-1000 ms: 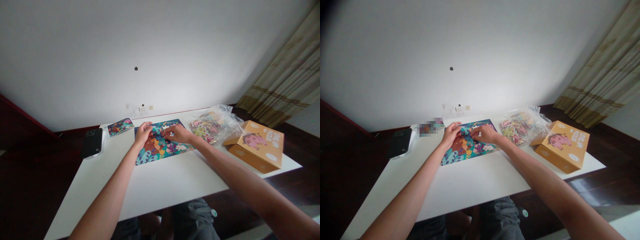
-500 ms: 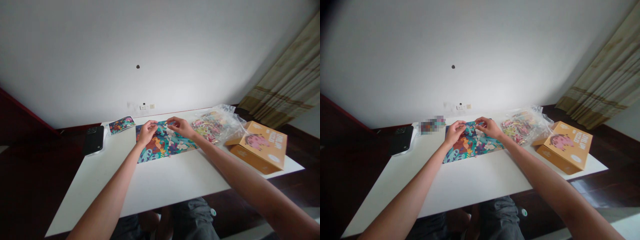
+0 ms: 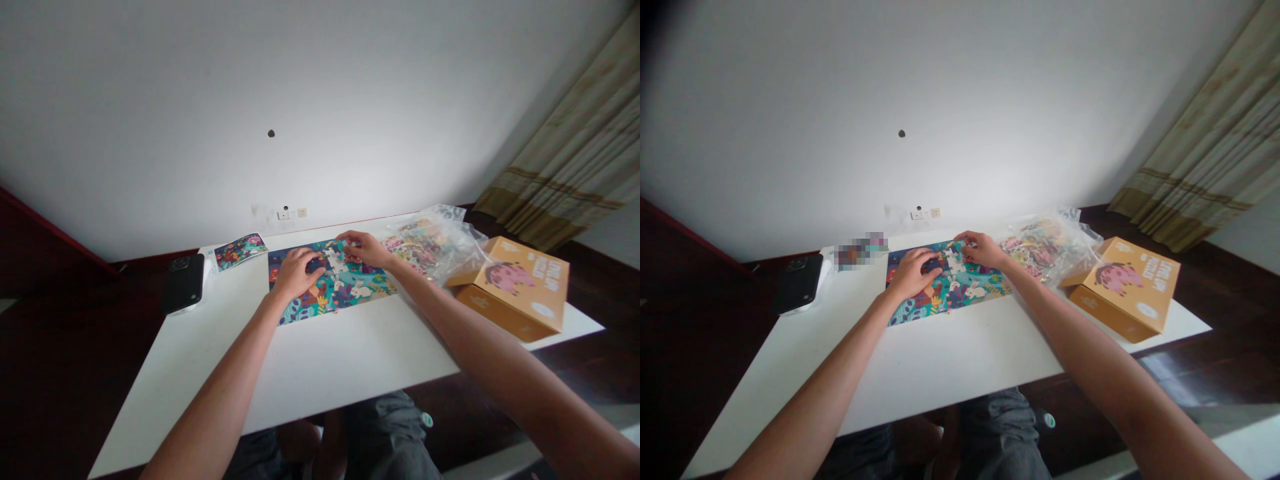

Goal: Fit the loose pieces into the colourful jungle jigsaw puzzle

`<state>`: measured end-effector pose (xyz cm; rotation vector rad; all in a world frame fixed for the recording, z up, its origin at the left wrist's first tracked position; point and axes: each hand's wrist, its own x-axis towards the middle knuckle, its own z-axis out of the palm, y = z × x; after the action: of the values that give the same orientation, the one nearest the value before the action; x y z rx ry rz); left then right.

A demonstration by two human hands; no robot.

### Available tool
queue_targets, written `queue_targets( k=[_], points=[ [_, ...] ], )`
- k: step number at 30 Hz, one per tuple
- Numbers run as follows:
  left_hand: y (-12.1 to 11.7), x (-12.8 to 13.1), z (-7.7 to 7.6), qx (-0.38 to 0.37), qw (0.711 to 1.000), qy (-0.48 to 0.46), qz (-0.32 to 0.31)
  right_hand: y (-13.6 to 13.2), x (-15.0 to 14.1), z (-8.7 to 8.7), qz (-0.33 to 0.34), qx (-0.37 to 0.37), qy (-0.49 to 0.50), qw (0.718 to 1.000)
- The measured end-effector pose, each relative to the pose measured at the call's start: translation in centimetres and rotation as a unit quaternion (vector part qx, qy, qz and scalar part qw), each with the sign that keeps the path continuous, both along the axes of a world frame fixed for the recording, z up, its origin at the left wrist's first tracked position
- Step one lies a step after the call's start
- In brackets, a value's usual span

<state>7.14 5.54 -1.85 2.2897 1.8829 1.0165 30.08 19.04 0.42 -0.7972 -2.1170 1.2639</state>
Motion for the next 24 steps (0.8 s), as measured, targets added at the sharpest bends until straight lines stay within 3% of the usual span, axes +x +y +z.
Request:
queue_targets(
  k=[5,15,24],
  points=[
    [-0.08,0.30,-0.25,-0.044,0.997,0.056,0.003,0.04,-0.23,-0.48,0.017,0.087,-0.031,0.996],
    [-0.12,0.44,-0.14,-0.054,0.997,0.052,0.013,-0.08,-0.09,-0.63,0.048,0.103,-0.093,0.989],
    [-0.07,0.34,-0.43,-0.051,0.997,0.047,0.013,-0.47,-0.30,-0.41,0.018,0.192,-0.142,0.971]
  ],
)
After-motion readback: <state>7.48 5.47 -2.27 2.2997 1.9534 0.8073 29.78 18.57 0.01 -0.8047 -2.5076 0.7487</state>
